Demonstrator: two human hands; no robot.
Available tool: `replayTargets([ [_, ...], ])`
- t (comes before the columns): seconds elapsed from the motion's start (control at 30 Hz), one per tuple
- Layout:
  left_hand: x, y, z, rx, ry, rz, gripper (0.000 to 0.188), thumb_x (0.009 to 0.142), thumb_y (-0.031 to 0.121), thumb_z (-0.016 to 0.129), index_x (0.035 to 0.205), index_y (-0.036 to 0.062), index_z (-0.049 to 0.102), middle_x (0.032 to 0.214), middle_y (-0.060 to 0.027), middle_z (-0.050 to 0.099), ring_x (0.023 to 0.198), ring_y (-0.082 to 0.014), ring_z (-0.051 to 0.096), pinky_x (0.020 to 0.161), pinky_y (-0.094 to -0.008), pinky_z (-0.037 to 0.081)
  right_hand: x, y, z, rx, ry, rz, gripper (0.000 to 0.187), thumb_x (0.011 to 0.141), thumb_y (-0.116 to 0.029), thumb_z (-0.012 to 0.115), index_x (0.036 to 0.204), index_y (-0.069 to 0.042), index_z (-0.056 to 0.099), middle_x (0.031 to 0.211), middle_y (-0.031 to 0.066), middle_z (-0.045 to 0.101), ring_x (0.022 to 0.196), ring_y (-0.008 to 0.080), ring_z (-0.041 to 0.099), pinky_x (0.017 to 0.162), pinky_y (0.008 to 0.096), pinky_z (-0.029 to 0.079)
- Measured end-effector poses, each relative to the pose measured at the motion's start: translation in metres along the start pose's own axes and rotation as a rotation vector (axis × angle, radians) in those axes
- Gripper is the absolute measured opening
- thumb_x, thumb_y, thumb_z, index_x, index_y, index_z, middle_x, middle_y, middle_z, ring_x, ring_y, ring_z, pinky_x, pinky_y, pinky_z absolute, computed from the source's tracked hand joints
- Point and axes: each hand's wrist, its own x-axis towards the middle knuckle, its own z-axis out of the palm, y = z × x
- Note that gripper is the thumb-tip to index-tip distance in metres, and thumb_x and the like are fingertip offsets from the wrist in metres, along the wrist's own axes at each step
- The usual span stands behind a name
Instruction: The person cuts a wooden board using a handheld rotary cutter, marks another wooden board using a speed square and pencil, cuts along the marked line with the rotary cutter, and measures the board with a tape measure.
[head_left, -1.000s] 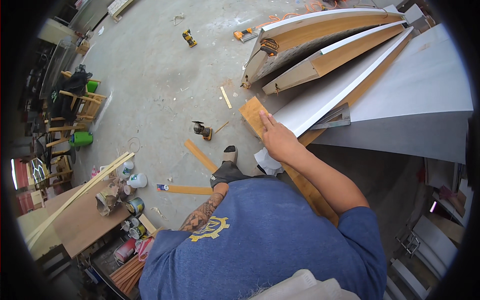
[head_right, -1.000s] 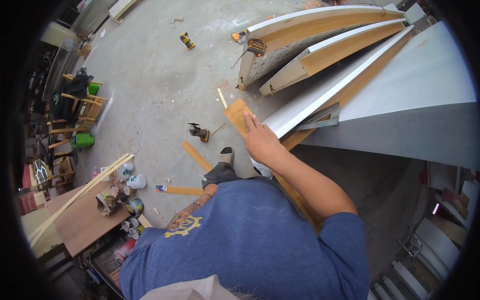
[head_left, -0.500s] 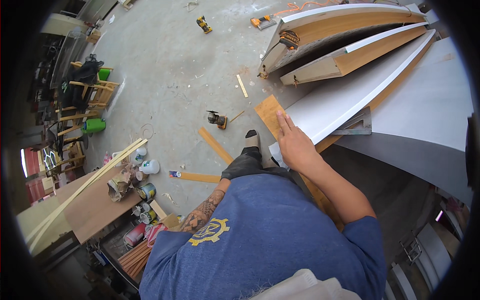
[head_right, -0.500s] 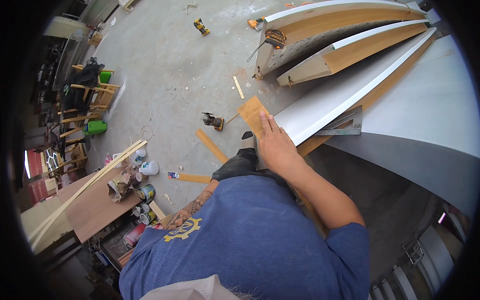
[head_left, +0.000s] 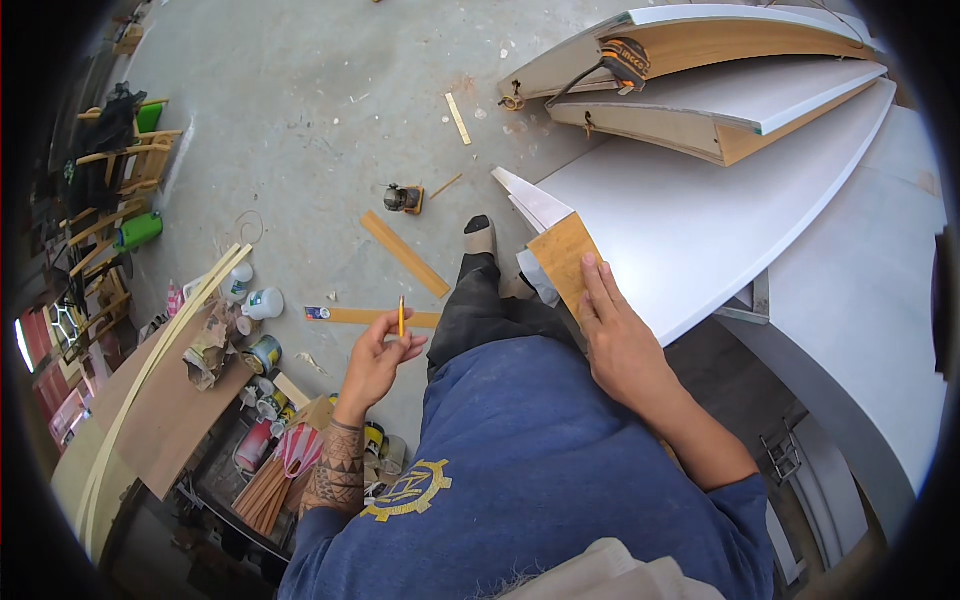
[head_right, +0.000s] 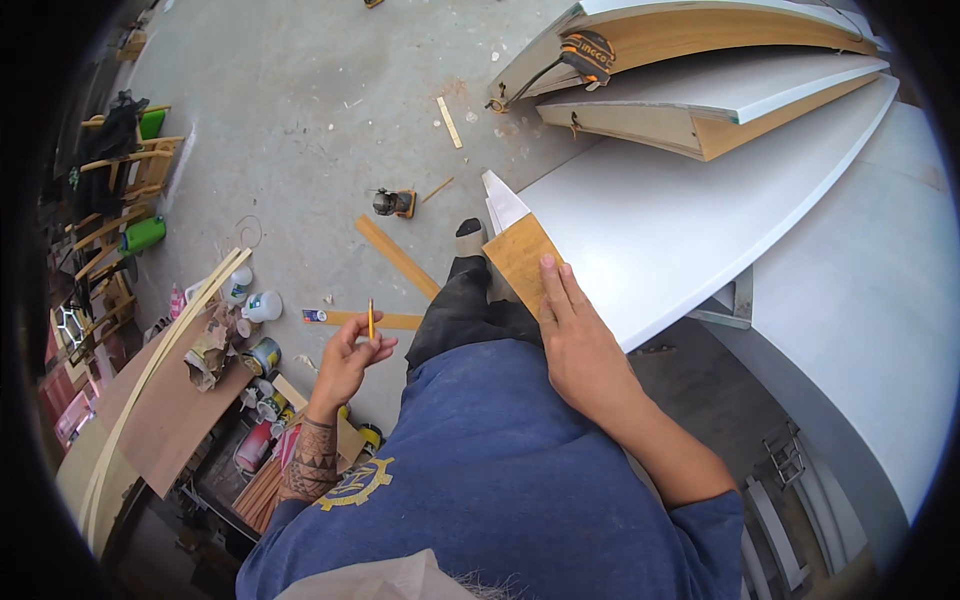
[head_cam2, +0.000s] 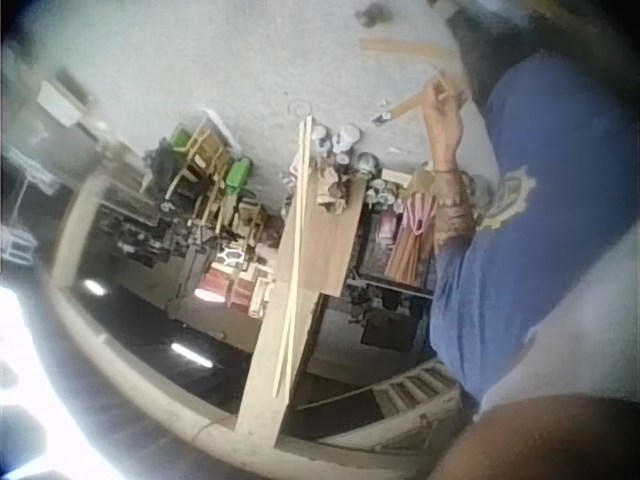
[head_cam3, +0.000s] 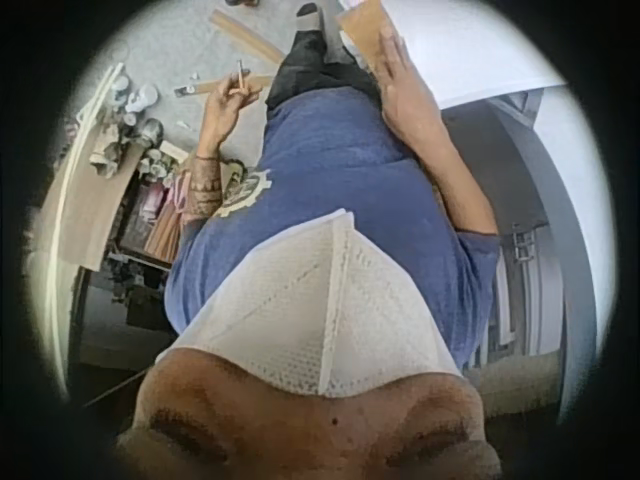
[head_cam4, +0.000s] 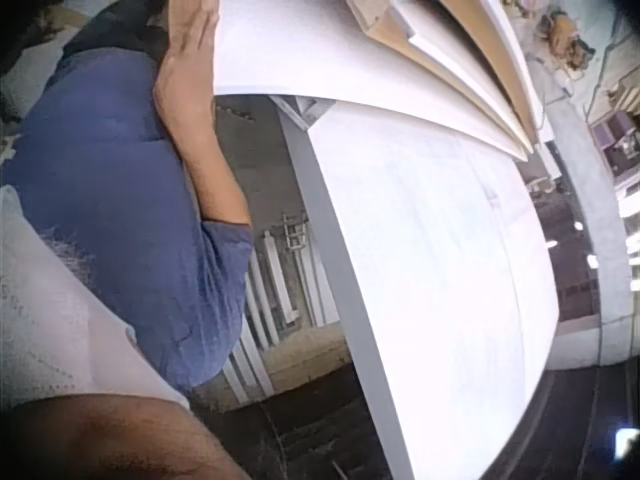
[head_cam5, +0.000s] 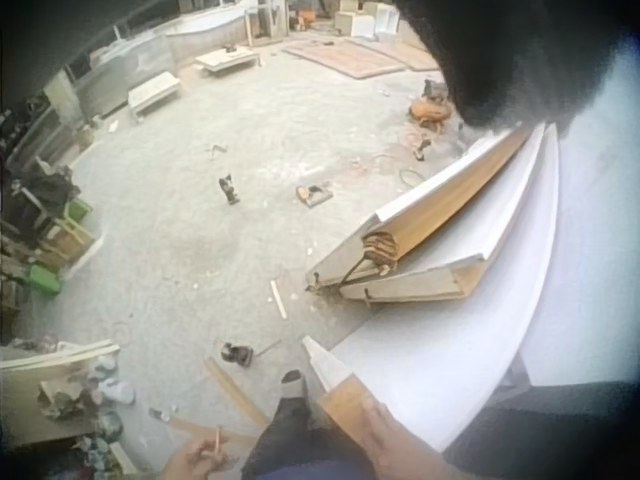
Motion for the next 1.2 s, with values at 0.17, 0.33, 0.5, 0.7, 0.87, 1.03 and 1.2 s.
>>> replayTargets([
  [0.17, 0.027, 0.058, 0.063, -0.227, -0.084, 0.274, 0.016, 0.11, 0.002, 0.061, 0.125, -0.0018, 0.059, 0.117, -0.0106, 0.07, 0.126, -0.0271, 0.071, 0.111, -0.0393, 0.058, 0.003, 0.001, -0.003, 0.091, -0.027, 0.034, 0.047, 0.097, 0.003, 0.055, 0.14, 0.023, 0.057, 0.169, 0.0378, 0.031, 0.156, 0.0492, 0.039, 0.128, 0.0461, 0.039],
  [0.33, 0.047, 0.09, 0.121, 0.072, -0.03, 0.713, 0.015, 0.102, -0.002, 0.07, 0.117, -0.0012, 0.072, 0.125, -0.0165, 0.075, 0.119, -0.0214, 0.072, 0.104, -0.0322, 0.056, 0.005, 0.003, 0.0, 0.131, 0.006, 0.047, 0.047, 0.096, 0.004, 0.056, 0.139, 0.023, 0.057, 0.17, 0.037, 0.032, 0.155, 0.0498, 0.04, 0.126, 0.0495, 0.041],
  [0.5, 0.055, 0.085, 0.156, 0.189, 0.118, 0.585, 0.016, 0.1, 0.008, 0.075, 0.114, 0.0012, 0.074, 0.099, -0.0121, 0.076, 0.086, -0.0214, 0.075, 0.075, -0.0325, 0.057, 0.006, 0.004, 0.002, 0.168, 0.021, 0.056, 0.046, 0.098, 0.003, 0.054, 0.14, 0.023, 0.057, 0.171, 0.0345, 0.032, 0.155, 0.0501, 0.04, 0.123, 0.0517, 0.043],
  [0.7, 0.051, 0.093, 0.162, 0.454, 0.187, 0.672, 0.015, 0.095, 0.004, 0.077, 0.109, 0.0032, 0.07, 0.1, -0.0134, 0.075, 0.088, -0.028, 0.075, 0.078, -0.0356, 0.06, 0.003, 0.006, 0.005, 0.202, 0.006, 0.077, 0.048, 0.101, 0.0, 0.053, 0.142, 0.022, 0.055, 0.173, 0.0321, 0.03, 0.156, 0.0494, 0.039, 0.123, 0.0539, 0.043],
  [0.87, 0.062, 0.09, 0.165, 0.528, 0.2, 0.838, 0.018, 0.093, 0.001, 0.078, 0.108, 0.0033, 0.069, 0.105, -0.014, 0.076, 0.093, -0.0303, 0.076, 0.082, -0.0373, 0.061, 0.004, 0.006, 0.004, 0.184, 0.009, 0.064, 0.048, 0.101, -0.001, 0.054, 0.142, 0.023, 0.055, 0.172, 0.0318, 0.031, 0.155, 0.0496, 0.04, 0.123, 0.0545, 0.043],
  [1.03, 0.063, 0.09, 0.167, 0.534, 0.205, 0.858, 0.019, 0.092, 0.0, 0.078, 0.108, 0.0029, 0.069, 0.107, -0.0153, 0.076, 0.096, -0.0315, 0.076, 0.084, -0.0372, 0.061, 0.004, 0.007, 0.006, 0.179, 0.039, 0.052, 0.047, 0.1, -0.001, 0.055, 0.141, 0.023, 0.056, 0.172, 0.0319, 0.032, 0.154, 0.0498, 0.041, 0.122, 0.0552, 0.043],
  [1.2, 0.061, 0.091, 0.167, 0.528, 0.206, 0.835, 0.019, 0.092, 0.0, 0.079, 0.108, 0.0024, 0.069, 0.107, -0.0152, 0.076, 0.097, -0.0317, 0.076, 0.084, -0.0375, 0.061, 0.003, 0.007, 0.005, 0.185, 0.036, 0.046, 0.047, 0.1, -0.001, 0.056, 0.14, 0.023, 0.057, 0.172, 0.0321, 0.032, 0.155, 0.0497, 0.041, 0.122, 0.0551, 0.044],
])
